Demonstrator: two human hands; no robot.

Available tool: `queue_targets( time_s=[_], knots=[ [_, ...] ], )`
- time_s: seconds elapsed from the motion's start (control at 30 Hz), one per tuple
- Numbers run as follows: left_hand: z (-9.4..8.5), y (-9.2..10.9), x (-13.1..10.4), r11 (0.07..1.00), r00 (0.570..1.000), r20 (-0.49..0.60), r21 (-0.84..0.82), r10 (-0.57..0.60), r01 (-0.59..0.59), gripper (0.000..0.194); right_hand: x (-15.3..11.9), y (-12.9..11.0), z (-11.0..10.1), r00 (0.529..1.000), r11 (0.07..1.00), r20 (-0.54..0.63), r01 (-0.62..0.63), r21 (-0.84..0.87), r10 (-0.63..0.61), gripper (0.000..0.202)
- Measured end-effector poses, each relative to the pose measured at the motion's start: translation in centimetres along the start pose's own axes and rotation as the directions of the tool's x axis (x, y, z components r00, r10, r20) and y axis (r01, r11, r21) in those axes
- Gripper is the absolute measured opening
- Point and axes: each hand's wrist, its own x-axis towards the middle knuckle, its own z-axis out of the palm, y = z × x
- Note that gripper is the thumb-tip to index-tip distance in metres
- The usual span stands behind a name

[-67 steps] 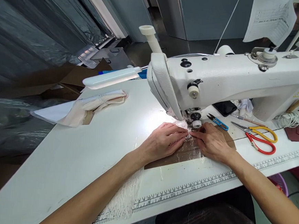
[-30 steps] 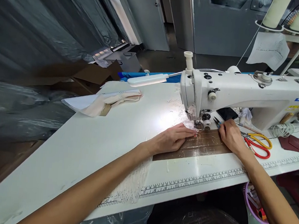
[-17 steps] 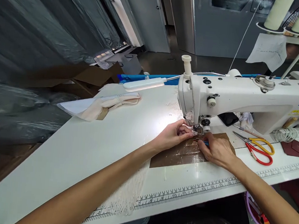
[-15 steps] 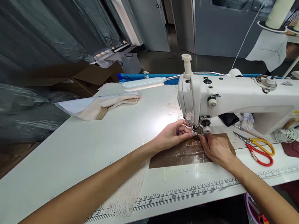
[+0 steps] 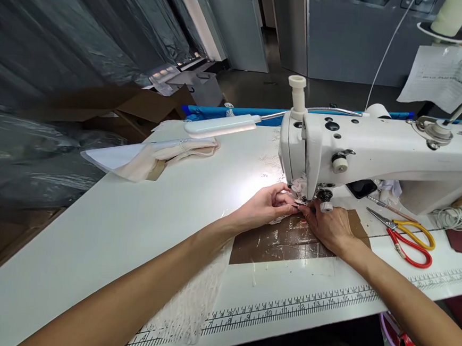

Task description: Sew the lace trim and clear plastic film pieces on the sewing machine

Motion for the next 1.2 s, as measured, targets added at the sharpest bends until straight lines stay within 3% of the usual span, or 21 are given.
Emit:
queue_targets(
  time_s=[0.2,0.53,0.73,0.83,0.9,0.97,1.03,1.13,1.2],
  knots=[
    [-0.3,-0.3,0.2,1.0,1.0,-0.02,0.011,0.004,-0.003,0.035,-0.2,0.2,0.0,0.999,0.999,-0.026,-0.036,0.015,0.036,0.038],
    [0.0,-0.1,0.0,1.0,0.999,-0.033,0.007,-0.018,0.018,0.032,0.1,-0.6,-0.4,0.994,0.998,0.079,-0.07,-0.001,0.07,0.035],
    [0.2,-0.5,0.1,1.0,0.999,-0.045,0.029,0.009,-0.007,0.033,0.2,-0.9,-0.5,0.994,0.995,0.039,-0.099,0.014,0.099,0.035],
    [0.2,-0.5,-0.1,0.996,0.998,-0.027,0.068,0.051,-0.049,0.033,-0.1,-0.5,-0.6,0.998,0.996,0.01,-0.063,0.058,0.062,0.033],
    [-0.1,0.1,-0.5,0.981,0.993,0.044,0.158,0.108,-0.114,0.034,-0.5,0.1,-0.8,0.999,0.995,0.01,0.031,0.092,-0.032,0.033],
    [-0.6,1.2,-1.0,0.914,0.974,0.131,0.341,0.185,-0.22,0.029,-1.0,1.0,-1.3,0.989,0.982,0.016,0.147,0.118,-0.15,0.036],
    [-1.1,2.3,-1.5,0.779,0.949,0.176,0.542,0.262,-0.315,0.02,-1.3,2.1,-1.9,0.981,0.976,-0.009,0.192,0.1,-0.192,0.041],
    [-1.7,3.3,-1.8,0.576,0.914,0.121,0.743,0.387,-0.342,0.018,-1.5,3.8,-2.5,0.995,0.998,-0.076,0.066,-0.017,-0.068,0.043],
    [-1.6,3.0,-1.6,0.499,0.89,0.077,0.805,0.449,-0.322,0.02,-1.3,4.6,-2.5,0.991,0.994,-0.131,-0.047,-0.095,0.034,0.042]
  ],
)
